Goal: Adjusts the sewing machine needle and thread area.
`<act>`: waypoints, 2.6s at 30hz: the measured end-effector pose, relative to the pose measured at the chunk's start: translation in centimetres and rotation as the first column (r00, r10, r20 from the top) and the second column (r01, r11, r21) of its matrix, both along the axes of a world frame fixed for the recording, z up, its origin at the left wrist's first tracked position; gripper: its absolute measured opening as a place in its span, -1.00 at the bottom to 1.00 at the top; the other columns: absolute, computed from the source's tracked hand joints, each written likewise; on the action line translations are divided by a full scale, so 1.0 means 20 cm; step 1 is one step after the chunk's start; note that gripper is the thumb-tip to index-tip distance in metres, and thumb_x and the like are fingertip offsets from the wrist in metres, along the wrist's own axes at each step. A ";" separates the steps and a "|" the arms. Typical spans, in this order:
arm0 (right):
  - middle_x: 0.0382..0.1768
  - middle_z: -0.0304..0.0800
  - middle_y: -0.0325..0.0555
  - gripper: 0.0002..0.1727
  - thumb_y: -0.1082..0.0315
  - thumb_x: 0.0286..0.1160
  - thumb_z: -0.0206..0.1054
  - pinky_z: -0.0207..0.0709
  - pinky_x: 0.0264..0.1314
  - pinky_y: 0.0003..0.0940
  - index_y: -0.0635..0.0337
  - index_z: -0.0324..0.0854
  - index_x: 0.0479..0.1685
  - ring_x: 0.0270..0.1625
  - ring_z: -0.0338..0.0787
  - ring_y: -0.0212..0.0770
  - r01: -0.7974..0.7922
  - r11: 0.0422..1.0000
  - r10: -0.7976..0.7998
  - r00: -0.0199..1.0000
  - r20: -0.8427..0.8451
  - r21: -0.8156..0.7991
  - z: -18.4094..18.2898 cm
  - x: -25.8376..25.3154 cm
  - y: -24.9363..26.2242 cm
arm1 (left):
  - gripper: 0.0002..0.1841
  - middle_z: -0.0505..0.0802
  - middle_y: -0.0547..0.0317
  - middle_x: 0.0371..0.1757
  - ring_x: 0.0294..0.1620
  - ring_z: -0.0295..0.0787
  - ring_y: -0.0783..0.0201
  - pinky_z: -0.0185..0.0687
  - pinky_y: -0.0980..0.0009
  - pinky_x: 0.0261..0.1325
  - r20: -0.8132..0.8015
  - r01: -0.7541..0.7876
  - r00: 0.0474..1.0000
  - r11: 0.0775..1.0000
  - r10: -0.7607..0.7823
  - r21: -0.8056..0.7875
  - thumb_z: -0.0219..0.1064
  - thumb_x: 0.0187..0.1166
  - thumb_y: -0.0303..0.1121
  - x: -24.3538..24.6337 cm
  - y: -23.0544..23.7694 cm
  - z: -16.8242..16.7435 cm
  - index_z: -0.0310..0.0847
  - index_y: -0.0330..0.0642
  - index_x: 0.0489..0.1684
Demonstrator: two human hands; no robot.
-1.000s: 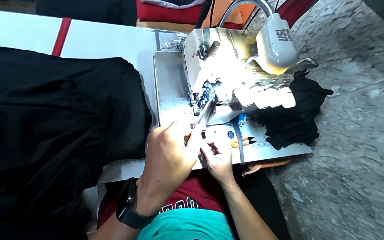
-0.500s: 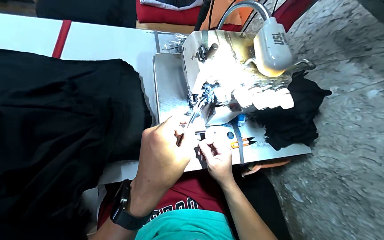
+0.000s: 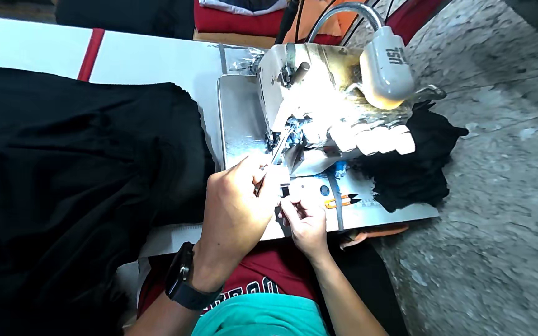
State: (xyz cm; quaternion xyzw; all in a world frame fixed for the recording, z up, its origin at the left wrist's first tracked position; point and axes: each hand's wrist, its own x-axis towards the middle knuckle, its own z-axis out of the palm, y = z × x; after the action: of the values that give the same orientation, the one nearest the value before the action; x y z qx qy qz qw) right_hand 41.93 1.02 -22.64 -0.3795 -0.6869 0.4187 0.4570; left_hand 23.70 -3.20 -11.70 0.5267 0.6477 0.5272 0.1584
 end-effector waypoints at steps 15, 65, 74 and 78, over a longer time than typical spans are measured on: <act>-0.48 0.81 -0.27 -0.86 0.44 0.57 0.34 0.66 -0.49 -0.62 0.28 0.76 -0.32 -0.52 0.73 -0.51 -0.001 1.000 0.001 1.000 -0.002 -0.001 -0.01 0.00 0.00 | -0.85 0.73 0.47 -0.58 -0.65 0.57 0.62 0.51 0.66 -0.62 0.148 0.056 0.987 0.998 -0.058 0.015 0.36 0.52 -0.47 -0.01 0.01 0.00 0.80 -0.11 -0.07; -0.44 0.84 -0.31 -0.91 0.46 0.49 0.41 0.70 -0.43 -0.65 0.28 0.77 -0.32 -0.49 0.76 -0.56 0.066 0.993 -0.057 0.995 -0.087 0.099 0.22 -0.05 0.00 | -0.89 0.74 0.47 -0.58 -0.64 0.59 0.60 0.52 0.66 -0.60 0.156 0.096 0.984 0.995 -0.090 -0.032 0.39 0.48 -0.45 0.01 -0.02 0.02 0.80 -0.07 -0.16; -0.40 0.86 -0.27 -0.93 0.48 0.50 0.41 0.71 -0.42 -0.64 0.29 0.77 -0.30 -0.46 0.76 -0.54 0.004 0.996 0.006 0.993 -0.116 0.089 0.21 -0.04 0.00 | -0.90 0.75 0.46 -0.59 -0.65 0.61 0.57 0.53 0.64 -0.61 0.194 0.108 0.976 0.993 -0.097 -0.049 0.39 0.51 -0.43 0.00 -0.03 0.02 0.80 -0.07 -0.16; -0.39 0.86 -0.28 -0.92 0.47 0.51 0.42 0.70 -0.41 -0.64 0.29 0.77 -0.29 -0.45 0.76 -0.55 -0.001 0.996 0.011 0.994 -0.109 0.094 0.22 -0.05 0.00 | -0.89 0.75 0.46 -0.58 -0.64 0.62 0.57 0.54 0.64 -0.60 0.205 0.112 0.974 0.993 -0.100 -0.047 0.39 0.50 -0.43 0.00 -0.03 0.02 0.80 -0.06 -0.15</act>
State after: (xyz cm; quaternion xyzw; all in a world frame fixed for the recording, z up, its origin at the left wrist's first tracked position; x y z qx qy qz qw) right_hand 40.99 1.03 -18.34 -0.3320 -0.6810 0.4075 0.5099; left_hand 23.62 -3.71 -11.27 0.4995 0.6142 0.5497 0.2667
